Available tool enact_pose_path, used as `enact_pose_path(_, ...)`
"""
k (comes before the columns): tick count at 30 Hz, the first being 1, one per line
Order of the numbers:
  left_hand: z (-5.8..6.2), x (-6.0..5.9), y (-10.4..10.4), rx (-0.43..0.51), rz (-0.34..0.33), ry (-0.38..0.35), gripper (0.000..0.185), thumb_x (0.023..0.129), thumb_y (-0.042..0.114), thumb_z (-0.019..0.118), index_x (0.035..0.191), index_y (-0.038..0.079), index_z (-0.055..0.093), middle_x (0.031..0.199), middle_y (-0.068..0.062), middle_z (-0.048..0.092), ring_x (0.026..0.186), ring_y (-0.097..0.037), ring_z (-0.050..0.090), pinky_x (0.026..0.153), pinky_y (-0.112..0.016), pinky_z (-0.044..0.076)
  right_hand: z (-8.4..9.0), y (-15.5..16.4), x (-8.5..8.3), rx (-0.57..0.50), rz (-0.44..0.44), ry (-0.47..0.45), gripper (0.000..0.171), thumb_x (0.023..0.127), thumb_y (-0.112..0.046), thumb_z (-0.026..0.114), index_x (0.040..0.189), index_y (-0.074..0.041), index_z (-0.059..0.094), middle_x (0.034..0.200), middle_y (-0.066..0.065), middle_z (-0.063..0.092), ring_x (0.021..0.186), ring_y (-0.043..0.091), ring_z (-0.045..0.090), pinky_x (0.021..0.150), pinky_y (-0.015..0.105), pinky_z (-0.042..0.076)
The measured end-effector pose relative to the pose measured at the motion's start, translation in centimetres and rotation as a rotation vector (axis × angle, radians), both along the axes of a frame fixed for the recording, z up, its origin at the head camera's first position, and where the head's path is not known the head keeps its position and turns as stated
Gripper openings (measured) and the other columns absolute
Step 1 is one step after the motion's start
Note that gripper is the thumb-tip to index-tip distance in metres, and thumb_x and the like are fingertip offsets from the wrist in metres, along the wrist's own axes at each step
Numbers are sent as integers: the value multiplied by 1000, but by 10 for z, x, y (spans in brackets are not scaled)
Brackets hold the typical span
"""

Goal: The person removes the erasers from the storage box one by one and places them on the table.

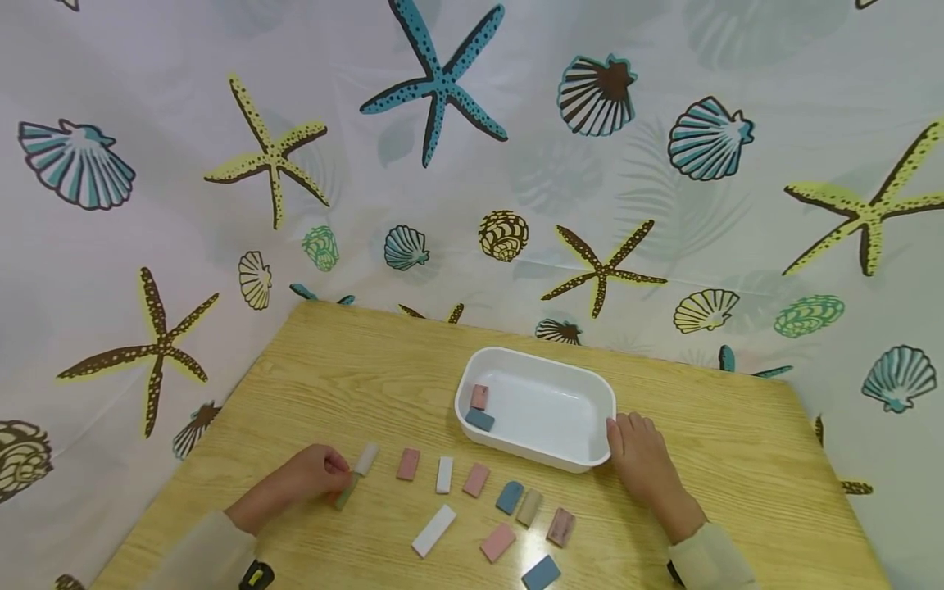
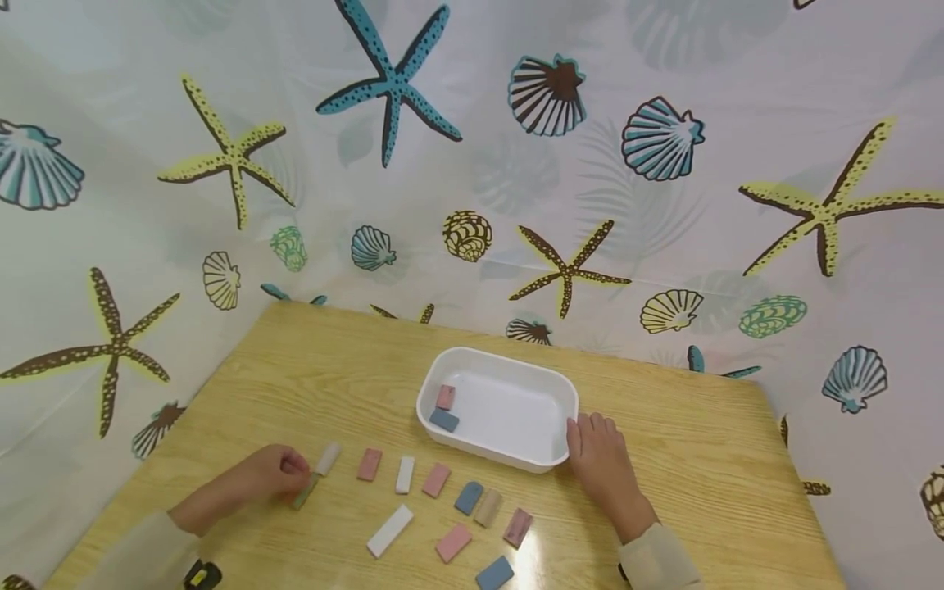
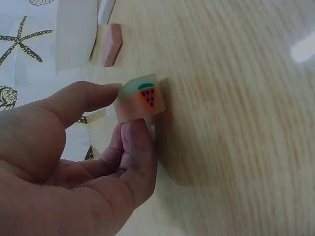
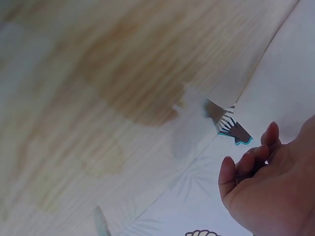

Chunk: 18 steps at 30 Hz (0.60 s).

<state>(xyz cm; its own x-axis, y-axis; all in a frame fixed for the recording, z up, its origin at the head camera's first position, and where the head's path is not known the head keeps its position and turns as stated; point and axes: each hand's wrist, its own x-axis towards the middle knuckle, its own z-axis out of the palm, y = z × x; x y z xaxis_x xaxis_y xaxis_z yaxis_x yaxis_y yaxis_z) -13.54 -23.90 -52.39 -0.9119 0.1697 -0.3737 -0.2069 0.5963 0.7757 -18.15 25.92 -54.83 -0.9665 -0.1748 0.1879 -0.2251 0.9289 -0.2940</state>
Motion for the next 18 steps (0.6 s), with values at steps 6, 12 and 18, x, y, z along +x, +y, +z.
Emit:
enact_pose_path(6,-5,1,2,21,7,28,26,78,9,72,91,-5,55,83,-8,55,73,-17,53,63,-29,45,3,-1,0,-3,7,1,43,102,-35,22,96,-4,50,79,5,41,73,23,35,61,33,27)
enact_pose_path(12,-3,0,4,6,15,14,28,78,12,74,92,-3,56,84,-8,56,74,-17,53,65,-30,46,1,0,-1,-1,3,15,42,102,-35,22,94,-4,50,78,4,40,71,23,34,60,33,27)
enact_pose_path(18,14,-7,7,-10,47,50,28,83,16,69,98,-4,56,89,-9,57,79,-20,55,69,-34,48,0,1,-1,-3,6,10,42,102,-35,22,95,-4,50,79,4,41,72,23,35,60,33,27)
